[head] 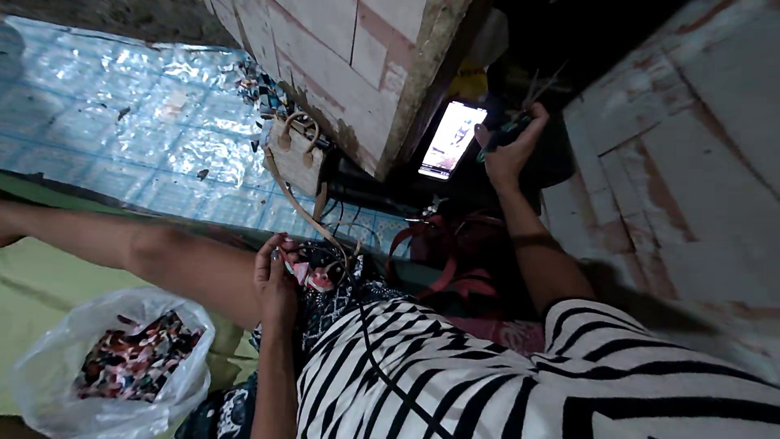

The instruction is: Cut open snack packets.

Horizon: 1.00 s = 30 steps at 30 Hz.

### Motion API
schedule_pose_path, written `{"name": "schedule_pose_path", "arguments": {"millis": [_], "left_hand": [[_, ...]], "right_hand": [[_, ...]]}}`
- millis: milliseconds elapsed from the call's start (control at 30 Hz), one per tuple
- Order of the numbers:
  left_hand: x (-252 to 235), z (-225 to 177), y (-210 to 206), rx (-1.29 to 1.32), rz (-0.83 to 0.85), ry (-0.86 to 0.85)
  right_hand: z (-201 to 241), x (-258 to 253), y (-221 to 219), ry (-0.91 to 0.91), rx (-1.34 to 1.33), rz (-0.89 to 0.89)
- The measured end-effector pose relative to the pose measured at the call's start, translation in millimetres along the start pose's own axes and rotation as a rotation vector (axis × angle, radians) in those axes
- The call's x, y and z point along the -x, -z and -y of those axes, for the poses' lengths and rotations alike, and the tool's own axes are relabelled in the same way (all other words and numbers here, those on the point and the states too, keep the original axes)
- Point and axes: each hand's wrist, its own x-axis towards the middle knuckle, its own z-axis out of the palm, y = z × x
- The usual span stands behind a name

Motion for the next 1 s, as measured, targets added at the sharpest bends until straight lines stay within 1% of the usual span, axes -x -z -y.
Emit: {"name": "schedule_pose_path", "arguments": {"millis": [100, 200, 333, 467, 533, 600, 700, 833, 900, 1000], "left_hand": [[0, 2, 1, 0.013, 0.010, -0.020], [2, -2, -2, -0.007, -0.020, 0.010], [5, -5, -5, -0.033, -0.063, 0.023], [5, -3, -2, -0.058, -0.064, -0.014], [6, -2, 0, -0.046, -0.054, -0.044], [6, -3, 1, -0.041, -0.046, -0.063], [7, -3, 3, -0.038, -0.050, -0.085], [11, -8, 4, -0.073, -0.086, -0.122], [13, -10, 4, -0.080, -0.125, -0.122], [13, -9, 5, -0.099, -0.138, -0.116]], "right_hand": [[15, 6, 9, -0.124, 0.005, 0.124], [-8, 8, 0, -0.015, -0.049, 0.071], [-8, 10, -3, -0.044, -0.055, 0.079], [-9, 10, -8, 0.043, -0.054, -0.002], [12, 12, -3, 0.044, -0.077, -0.036], [52, 20, 6, -0.070, -0.107, -0.021], [70, 22, 7, -0.073, -0.191, -0.056], [88, 21, 16, -0.038, -0.052, 0.099], [72, 19, 10, -0.039, 0.025, 0.133], [55, 20, 7, -0.126, 0.147, 0.199]]}}
